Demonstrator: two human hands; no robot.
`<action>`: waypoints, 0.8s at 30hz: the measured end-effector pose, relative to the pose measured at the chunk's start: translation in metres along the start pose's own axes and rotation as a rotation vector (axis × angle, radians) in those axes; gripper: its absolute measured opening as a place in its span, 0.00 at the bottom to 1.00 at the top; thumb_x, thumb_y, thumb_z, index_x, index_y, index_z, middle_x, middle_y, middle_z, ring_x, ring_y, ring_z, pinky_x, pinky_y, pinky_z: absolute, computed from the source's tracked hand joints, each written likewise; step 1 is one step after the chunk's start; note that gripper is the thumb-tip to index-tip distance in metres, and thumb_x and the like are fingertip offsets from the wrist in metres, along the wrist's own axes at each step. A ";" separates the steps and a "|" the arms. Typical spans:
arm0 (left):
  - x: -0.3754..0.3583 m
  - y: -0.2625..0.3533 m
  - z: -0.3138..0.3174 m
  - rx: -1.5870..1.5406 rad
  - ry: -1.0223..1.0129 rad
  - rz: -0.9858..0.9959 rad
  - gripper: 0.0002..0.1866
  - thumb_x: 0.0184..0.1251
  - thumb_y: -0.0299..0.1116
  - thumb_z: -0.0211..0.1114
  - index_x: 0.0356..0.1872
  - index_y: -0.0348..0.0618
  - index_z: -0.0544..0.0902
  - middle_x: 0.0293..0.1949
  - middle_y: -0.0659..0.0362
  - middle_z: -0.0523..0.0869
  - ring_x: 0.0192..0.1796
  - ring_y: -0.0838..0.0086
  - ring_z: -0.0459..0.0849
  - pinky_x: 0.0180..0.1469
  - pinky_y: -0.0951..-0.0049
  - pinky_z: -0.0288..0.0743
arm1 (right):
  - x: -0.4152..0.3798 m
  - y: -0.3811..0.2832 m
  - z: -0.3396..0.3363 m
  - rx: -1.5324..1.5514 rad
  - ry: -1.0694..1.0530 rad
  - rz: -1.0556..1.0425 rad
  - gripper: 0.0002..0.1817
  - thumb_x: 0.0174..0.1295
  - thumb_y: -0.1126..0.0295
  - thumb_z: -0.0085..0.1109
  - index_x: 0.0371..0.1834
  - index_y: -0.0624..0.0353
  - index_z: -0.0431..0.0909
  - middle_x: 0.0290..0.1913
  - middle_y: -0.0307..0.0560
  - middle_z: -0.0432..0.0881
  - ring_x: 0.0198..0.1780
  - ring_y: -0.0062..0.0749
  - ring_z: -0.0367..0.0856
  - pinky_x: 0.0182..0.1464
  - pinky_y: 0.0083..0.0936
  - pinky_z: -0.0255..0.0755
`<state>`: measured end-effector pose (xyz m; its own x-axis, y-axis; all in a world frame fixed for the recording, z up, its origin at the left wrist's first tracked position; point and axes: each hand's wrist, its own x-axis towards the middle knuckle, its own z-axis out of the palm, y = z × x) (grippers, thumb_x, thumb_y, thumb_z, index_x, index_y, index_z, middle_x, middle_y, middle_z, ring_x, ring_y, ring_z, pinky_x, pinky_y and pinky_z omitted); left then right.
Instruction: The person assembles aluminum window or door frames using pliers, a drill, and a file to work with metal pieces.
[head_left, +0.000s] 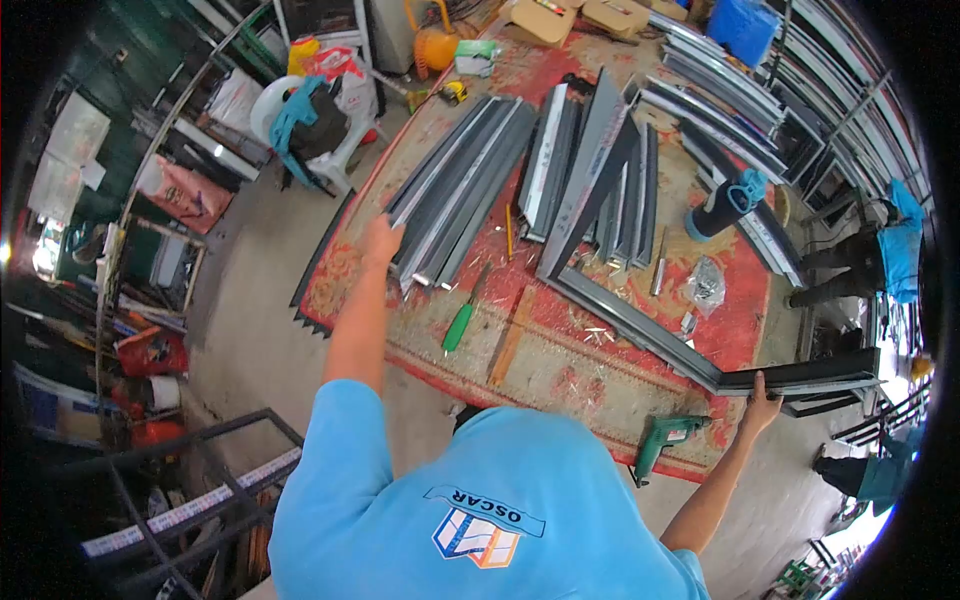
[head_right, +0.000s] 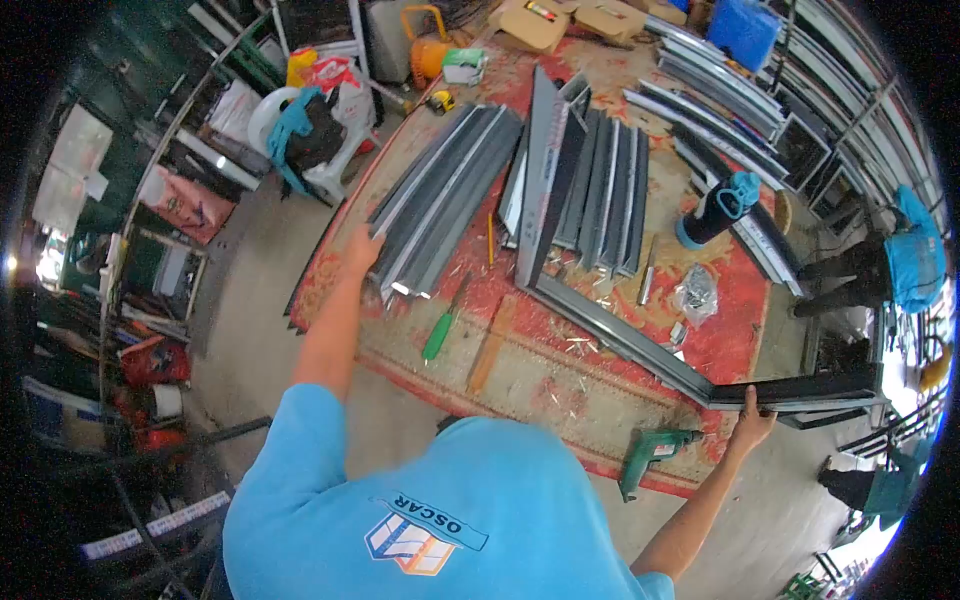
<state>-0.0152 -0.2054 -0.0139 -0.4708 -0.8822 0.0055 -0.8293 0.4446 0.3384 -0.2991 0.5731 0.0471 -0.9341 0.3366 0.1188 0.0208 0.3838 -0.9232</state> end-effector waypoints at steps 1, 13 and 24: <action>-0.001 0.000 -0.003 -0.046 0.013 -0.027 0.20 0.61 0.43 0.70 0.52 0.48 0.85 0.49 0.48 0.87 0.51 0.52 0.86 0.53 0.53 0.78 | 0.001 0.002 0.001 0.005 0.019 -0.005 0.22 0.57 0.68 0.75 0.50 0.70 0.79 0.43 0.44 0.83 0.38 0.25 0.78 0.37 0.21 0.72; 0.033 -0.010 -0.024 -0.074 0.114 0.092 0.29 0.63 0.48 0.68 0.53 0.29 0.79 0.45 0.36 0.86 0.49 0.47 0.85 0.54 0.53 0.76 | -0.008 -0.006 -0.003 0.012 -0.021 0.023 0.20 0.57 0.68 0.74 0.46 0.67 0.77 0.36 0.40 0.80 0.30 0.18 0.72 0.28 0.17 0.64; -0.033 0.050 -0.078 -0.673 -0.602 -0.120 0.39 0.57 0.60 0.73 0.47 0.24 0.83 0.42 0.50 0.87 0.43 0.64 0.86 0.47 0.66 0.76 | -0.011 -0.014 -0.002 -0.057 -0.017 -0.070 0.21 0.57 0.67 0.74 0.48 0.71 0.80 0.42 0.46 0.84 0.43 0.31 0.79 0.48 0.26 0.73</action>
<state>-0.0171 -0.1662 0.0761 -0.6269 -0.6027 -0.4937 -0.6213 0.0044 0.7836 -0.2887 0.5659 0.0590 -0.9398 0.2930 0.1758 -0.0250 0.4544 -0.8905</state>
